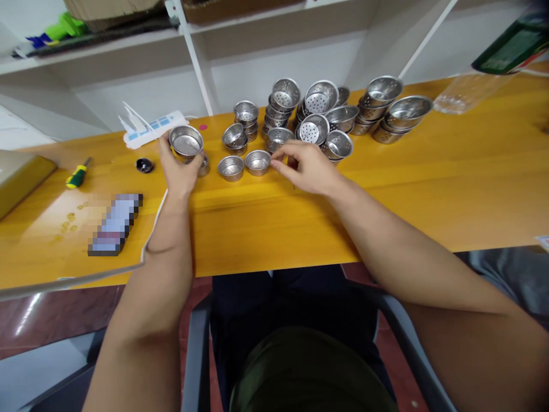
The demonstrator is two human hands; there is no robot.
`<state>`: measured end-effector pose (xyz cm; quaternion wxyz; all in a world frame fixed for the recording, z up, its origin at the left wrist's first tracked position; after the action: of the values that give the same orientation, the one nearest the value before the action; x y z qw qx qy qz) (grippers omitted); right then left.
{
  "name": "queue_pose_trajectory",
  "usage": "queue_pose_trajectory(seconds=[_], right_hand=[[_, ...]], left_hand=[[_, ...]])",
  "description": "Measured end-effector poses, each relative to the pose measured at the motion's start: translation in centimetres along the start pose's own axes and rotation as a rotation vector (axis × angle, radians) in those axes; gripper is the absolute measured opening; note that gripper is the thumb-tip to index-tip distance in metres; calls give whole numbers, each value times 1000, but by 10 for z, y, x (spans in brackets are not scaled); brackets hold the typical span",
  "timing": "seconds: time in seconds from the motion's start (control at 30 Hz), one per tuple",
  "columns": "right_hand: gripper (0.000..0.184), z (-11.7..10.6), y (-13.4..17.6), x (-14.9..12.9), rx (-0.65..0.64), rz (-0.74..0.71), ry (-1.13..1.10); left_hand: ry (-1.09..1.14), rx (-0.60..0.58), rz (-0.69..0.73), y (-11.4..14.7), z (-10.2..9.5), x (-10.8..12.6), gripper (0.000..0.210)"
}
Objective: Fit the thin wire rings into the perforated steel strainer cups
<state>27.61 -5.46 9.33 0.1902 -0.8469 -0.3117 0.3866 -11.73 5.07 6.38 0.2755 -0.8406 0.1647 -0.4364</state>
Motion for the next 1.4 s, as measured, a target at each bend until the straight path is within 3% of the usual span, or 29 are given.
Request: queue_pose_trajectory(seconds=[0.03, 0.07, 0.13, 0.2, 0.3, 0.4, 0.5, 0.73, 0.93, 1.07, 1.13, 1.2, 1.3, 1.4], right_hand=[[30, 0, 0, -7, 44, -43, -21], [31, 0, 1, -14, 78, -94, -44], [35, 4, 3, -30, 81, -201, -92], [40, 12, 5, -43, -1, -303, -134], [41, 22, 7, -51, -176, -381, -131], [25, 23, 7, -49, -290, -370, -92], [7, 15, 5, -49, -266, -369, -137], [45, 13, -1, -49, -100, -343, -253], [76, 13, -9, -35, 88, -30, -506], [76, -14, -8, -13, 219, 112, -481], [68, -28, -6, -3, 135, 131, -272], [52, -35, -5, 6, -84, 160, -16], [22, -34, -1, 15, -385, 273, 267], [9, -27, 0, 17, -495, 364, 364]], left_hand=[[12, 52, 42, 3, -1, 19, 91], [29, 16, 80, 8, 3, 38, 95], [69, -154, 120, 21, 17, 76, 97], [155, -358, 160, 38, 35, 106, 92], [265, -540, 180, 57, 54, 129, 84], [208, -583, 150, 60, 62, 127, 82], [174, -586, 162, 57, 65, 121, 83], [234, -588, 152, 56, 70, 130, 79], [245, -534, 118, 60, 67, 127, 93], [208, -355, 93, 50, 61, 99, 101], [127, -205, 89, 43, 58, 86, 99], [95, -111, 49, 39, 60, 76, 98], [122, -82, -25, 37, 70, 68, 93], [134, -74, -93, 35, 78, 61, 86]])
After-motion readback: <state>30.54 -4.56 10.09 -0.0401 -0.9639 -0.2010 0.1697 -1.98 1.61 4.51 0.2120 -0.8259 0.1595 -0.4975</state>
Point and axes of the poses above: each hand's wrist, its own y-axis away from the middle knuckle, its own z-axis out of the palm, x = y × z, the point moved 4 cm from there along -y, towards the middle knuckle, and after that the axes turned 2 degrees about -z, right-handed, at the moved point
